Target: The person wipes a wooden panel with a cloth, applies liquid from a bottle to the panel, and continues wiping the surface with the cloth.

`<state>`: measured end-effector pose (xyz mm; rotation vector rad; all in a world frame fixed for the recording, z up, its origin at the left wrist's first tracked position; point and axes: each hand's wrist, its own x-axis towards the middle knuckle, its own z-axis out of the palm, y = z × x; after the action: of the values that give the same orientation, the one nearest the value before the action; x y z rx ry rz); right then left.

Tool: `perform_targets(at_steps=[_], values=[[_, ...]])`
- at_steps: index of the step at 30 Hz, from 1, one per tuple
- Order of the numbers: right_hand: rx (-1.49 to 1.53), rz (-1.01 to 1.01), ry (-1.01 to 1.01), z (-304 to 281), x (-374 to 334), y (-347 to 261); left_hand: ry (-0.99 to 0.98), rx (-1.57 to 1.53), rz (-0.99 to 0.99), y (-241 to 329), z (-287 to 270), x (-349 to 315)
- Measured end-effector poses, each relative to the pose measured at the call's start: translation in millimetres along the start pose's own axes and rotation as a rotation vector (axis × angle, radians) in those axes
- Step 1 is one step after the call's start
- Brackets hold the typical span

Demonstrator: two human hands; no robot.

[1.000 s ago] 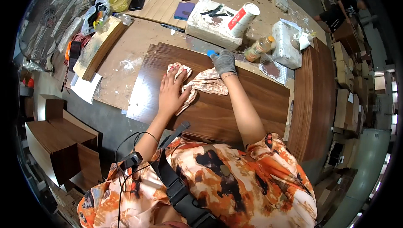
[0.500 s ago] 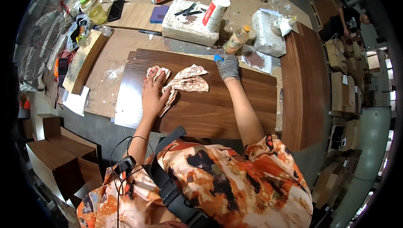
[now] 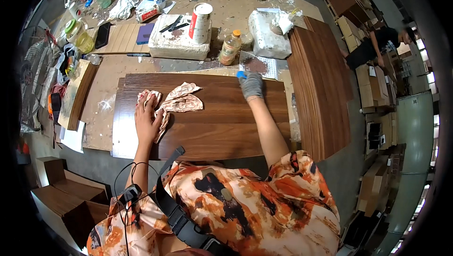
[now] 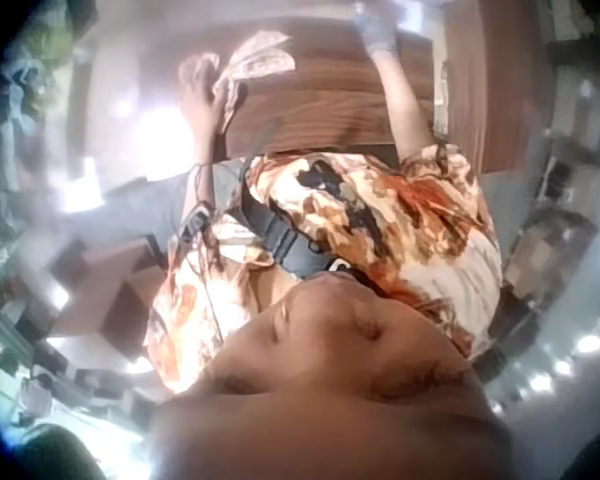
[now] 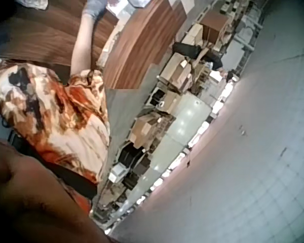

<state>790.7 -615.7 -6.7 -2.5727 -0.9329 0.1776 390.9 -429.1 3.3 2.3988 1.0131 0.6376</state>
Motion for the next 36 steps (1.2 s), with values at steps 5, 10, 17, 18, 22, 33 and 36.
perform_targets(at_steps=[5,10,17,18,22,33,36], values=[[0.007,-0.135,0.124,3.2,2.8,3.7,-0.022,0.011,-0.008,-0.6,4.4,-0.1],[0.001,-0.163,0.179,10.8,-1.7,-5.6,-0.017,0.024,0.007,6.8,0.9,0.0],[-0.385,0.054,0.213,-55.3,-3.3,119.2,-0.018,0.052,-0.003,6.2,3.9,-0.7],[-0.459,0.104,0.247,-63.5,-2.9,131.4,-0.018,0.06,-0.008,6.7,3.4,-1.3],[-0.268,0.209,0.205,-89.1,0.6,177.9,-0.031,0.064,-0.013,8.2,6.0,-0.1],[0.039,0.1,0.309,-47.8,52.3,155.8,0.013,0.06,0.038,5.1,5.0,-3.2],[-0.044,0.194,0.178,-28.1,73.0,151.4,0.007,0.025,0.113,7.2,16.0,4.9]])
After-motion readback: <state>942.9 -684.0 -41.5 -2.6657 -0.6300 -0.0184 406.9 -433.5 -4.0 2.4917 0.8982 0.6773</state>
